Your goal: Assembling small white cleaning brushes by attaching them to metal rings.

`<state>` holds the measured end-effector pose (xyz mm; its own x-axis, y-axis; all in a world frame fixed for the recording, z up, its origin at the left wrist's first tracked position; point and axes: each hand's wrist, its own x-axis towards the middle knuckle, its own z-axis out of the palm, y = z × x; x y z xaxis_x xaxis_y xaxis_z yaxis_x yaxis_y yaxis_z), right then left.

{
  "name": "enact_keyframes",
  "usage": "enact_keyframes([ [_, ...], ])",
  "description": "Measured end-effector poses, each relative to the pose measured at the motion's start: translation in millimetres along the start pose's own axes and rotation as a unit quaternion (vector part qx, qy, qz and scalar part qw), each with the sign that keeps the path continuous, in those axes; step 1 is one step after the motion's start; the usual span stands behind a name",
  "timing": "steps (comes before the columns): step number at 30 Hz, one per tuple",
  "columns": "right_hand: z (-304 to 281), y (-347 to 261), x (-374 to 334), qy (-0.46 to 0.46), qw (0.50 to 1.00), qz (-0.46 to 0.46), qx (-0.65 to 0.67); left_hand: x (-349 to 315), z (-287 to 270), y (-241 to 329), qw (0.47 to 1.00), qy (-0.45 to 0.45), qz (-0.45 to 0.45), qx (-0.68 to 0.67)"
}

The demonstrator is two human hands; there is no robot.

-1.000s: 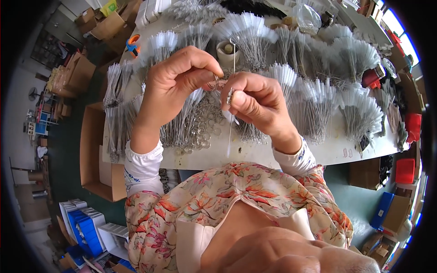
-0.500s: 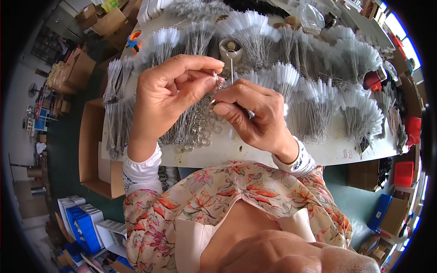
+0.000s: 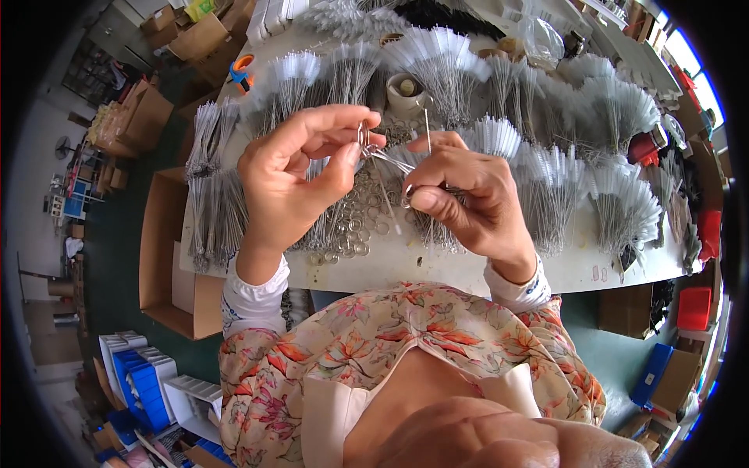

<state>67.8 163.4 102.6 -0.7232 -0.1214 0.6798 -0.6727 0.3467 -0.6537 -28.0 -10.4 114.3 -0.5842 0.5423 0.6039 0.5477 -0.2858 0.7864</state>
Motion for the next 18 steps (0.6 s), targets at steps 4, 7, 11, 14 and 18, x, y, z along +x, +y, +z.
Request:
enact_keyframes([
  [4,-2,5,-4,-0.006,1.000,0.005,0.021,3,4,4,0.999,-0.029,0.001,0.042],
  [7,3,12,-4,-0.014,0.995,0.001,0.104,3,14,-1,0.999,-0.042,0.000,0.014],
  [11,9,16,-13,-0.006,0.971,0.038,0.236,10,24,0,0.991,-0.090,0.044,0.085],
  [14,2,23,-28,0.056,0.951,0.092,0.290,38,26,-7,0.997,-0.078,-0.023,0.000],
  [18,-9,9,-38,0.082,0.959,0.077,0.258,124,24,-24,0.985,-0.076,-0.030,-0.149],
])
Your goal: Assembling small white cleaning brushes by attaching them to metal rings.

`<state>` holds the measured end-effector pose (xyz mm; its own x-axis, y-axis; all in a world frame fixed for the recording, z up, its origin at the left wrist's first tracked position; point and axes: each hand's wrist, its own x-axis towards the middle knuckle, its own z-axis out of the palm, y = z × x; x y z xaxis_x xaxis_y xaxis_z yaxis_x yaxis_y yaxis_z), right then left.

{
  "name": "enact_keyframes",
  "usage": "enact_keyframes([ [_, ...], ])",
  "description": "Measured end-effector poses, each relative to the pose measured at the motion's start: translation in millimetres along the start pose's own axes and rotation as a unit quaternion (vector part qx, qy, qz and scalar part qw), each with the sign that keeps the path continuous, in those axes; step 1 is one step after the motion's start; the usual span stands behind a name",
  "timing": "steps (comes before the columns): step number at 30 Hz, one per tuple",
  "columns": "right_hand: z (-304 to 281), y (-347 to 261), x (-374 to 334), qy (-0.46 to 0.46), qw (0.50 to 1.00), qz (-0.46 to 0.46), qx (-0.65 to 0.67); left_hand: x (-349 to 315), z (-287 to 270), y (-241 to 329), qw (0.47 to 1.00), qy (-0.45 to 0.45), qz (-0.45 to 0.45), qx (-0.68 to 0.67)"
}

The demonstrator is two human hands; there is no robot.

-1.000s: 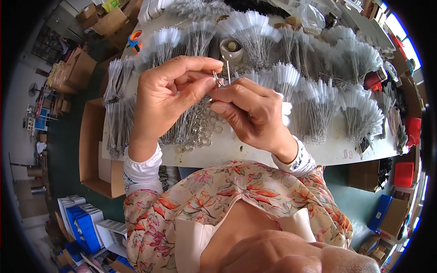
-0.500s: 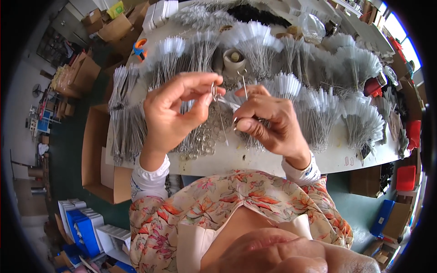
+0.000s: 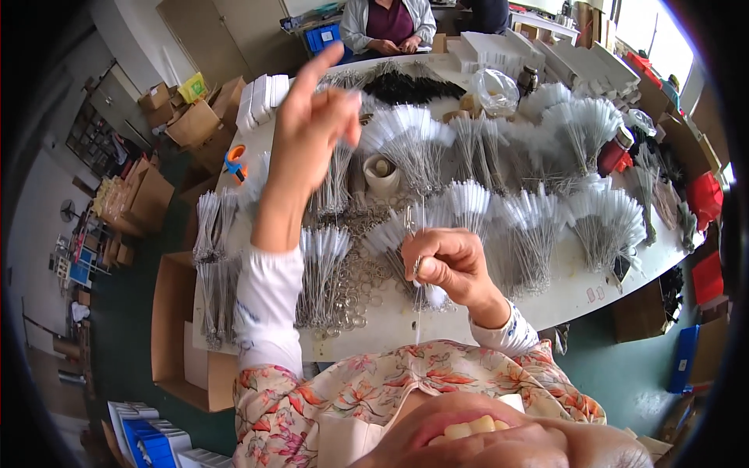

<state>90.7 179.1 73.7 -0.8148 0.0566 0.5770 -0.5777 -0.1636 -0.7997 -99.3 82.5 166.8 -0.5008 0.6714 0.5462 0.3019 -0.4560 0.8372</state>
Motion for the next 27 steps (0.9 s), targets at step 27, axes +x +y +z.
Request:
enact_keyframes([
  [27,1,-2,8,-0.113,0.984,-0.011,-0.139,-111,17,12,0.988,-0.128,-0.062,0.066],
])
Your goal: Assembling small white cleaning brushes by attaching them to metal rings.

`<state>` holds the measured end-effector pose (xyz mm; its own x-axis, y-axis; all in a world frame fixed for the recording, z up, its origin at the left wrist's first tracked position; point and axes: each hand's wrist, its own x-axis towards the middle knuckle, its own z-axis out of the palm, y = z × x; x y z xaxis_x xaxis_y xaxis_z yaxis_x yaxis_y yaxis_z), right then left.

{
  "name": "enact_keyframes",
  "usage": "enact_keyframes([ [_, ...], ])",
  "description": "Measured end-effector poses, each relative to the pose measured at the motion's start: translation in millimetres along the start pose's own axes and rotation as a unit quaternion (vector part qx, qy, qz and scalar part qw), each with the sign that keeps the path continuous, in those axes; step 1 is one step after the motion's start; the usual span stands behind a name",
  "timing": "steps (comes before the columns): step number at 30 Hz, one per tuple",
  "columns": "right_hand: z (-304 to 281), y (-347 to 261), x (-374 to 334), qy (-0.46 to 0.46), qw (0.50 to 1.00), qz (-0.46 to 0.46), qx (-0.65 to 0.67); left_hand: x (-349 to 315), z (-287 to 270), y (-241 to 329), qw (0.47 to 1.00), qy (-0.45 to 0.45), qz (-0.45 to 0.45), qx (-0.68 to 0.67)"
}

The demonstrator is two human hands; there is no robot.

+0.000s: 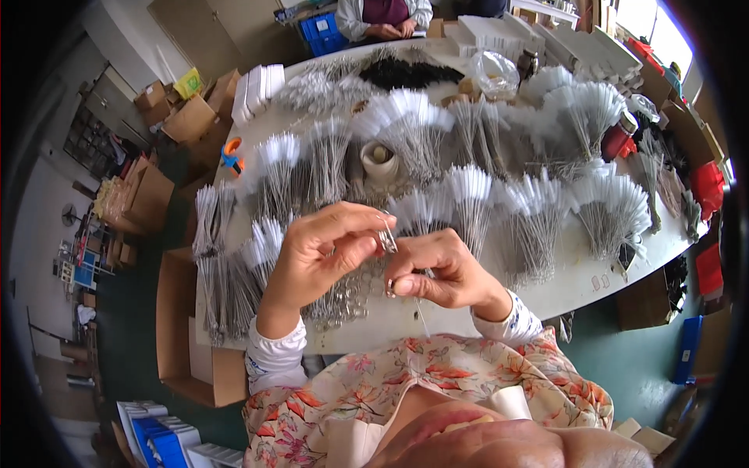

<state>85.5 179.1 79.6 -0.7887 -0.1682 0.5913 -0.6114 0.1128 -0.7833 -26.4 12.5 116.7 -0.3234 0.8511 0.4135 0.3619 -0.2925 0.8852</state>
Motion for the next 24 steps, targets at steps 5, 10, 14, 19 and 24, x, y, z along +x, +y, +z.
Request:
enact_keyframes([
  [5,21,4,12,-0.015,1.000,-0.002,-0.008,-20,-7,4,0.996,0.072,0.001,0.048],
  [10,36,3,20,-0.025,0.996,-0.024,-0.077,-37,-11,6,0.992,0.110,-0.006,0.060],
  [14,41,9,23,-0.012,0.997,-0.045,-0.065,-40,-11,1,0.990,0.123,0.007,0.065],
  [19,40,5,22,-0.023,0.999,-0.028,-0.023,-39,-5,-2,0.986,0.146,0.040,0.074],
  [24,29,5,20,-0.034,0.998,-0.010,-0.045,-42,-2,-10,0.973,0.195,0.083,0.092],
])
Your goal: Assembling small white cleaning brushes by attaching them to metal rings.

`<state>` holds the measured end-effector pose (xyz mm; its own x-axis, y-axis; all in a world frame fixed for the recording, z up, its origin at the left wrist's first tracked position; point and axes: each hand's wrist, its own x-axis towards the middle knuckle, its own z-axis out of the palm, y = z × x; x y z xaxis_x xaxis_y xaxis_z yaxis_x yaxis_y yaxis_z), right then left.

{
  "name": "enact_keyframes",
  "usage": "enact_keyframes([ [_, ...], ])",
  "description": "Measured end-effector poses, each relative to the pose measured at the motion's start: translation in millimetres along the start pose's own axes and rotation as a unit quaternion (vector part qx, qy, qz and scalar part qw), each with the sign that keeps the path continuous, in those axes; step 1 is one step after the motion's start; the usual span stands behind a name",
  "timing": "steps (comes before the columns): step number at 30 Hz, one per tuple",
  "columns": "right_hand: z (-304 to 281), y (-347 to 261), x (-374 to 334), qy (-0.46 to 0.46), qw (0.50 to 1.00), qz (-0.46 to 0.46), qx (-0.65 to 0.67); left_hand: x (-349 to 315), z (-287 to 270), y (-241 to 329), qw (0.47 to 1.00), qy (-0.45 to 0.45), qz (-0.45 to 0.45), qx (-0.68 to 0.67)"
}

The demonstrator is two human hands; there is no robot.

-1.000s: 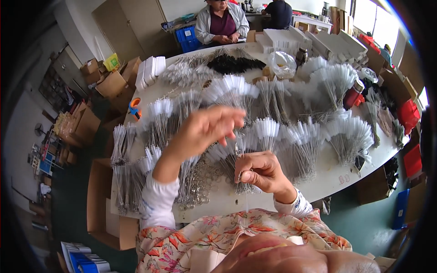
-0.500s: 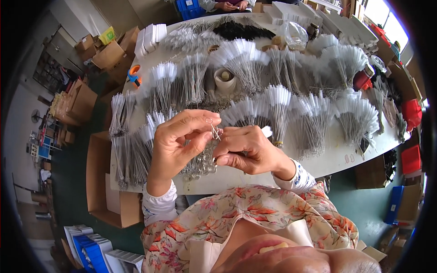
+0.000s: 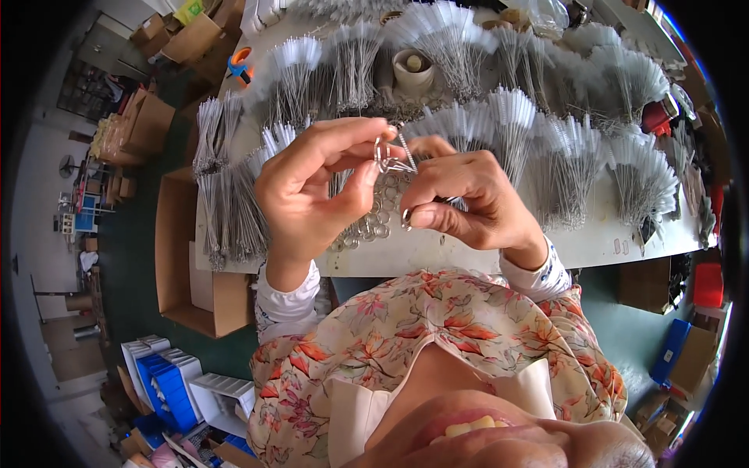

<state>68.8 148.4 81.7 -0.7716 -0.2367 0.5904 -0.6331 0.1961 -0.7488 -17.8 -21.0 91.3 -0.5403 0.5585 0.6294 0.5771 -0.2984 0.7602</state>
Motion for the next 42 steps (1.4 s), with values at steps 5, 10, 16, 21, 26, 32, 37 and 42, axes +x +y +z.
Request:
enact_keyframes([
  [5,-2,-14,-1,-0.017,0.999,-0.023,-0.036,0,3,5,0.996,0.024,0.074,0.040],
  [10,4,-20,0,-0.009,0.988,-0.028,-0.149,3,0,3,0.989,0.025,0.113,0.091],
  [16,7,-24,1,0.028,0.955,-0.035,-0.292,4,-3,2,0.985,-0.006,0.126,0.114],
  [21,6,-24,3,0.023,0.940,-0.047,-0.338,7,-1,1,0.985,0.034,0.128,0.114],
  [26,9,-21,4,0.018,0.931,-0.050,-0.362,7,-4,-1,0.985,0.037,0.124,0.112],
  [32,14,-11,3,-0.005,0.946,-0.029,-0.323,4,-7,-1,0.989,0.048,0.108,0.090],
  [37,-16,20,-18,0.130,0.978,0.111,0.117,5,-9,-5,0.987,0.060,0.117,0.092],
  [42,-18,11,1,0.187,0.948,0.162,0.199,8,-3,-5,0.977,0.075,0.173,0.102],
])
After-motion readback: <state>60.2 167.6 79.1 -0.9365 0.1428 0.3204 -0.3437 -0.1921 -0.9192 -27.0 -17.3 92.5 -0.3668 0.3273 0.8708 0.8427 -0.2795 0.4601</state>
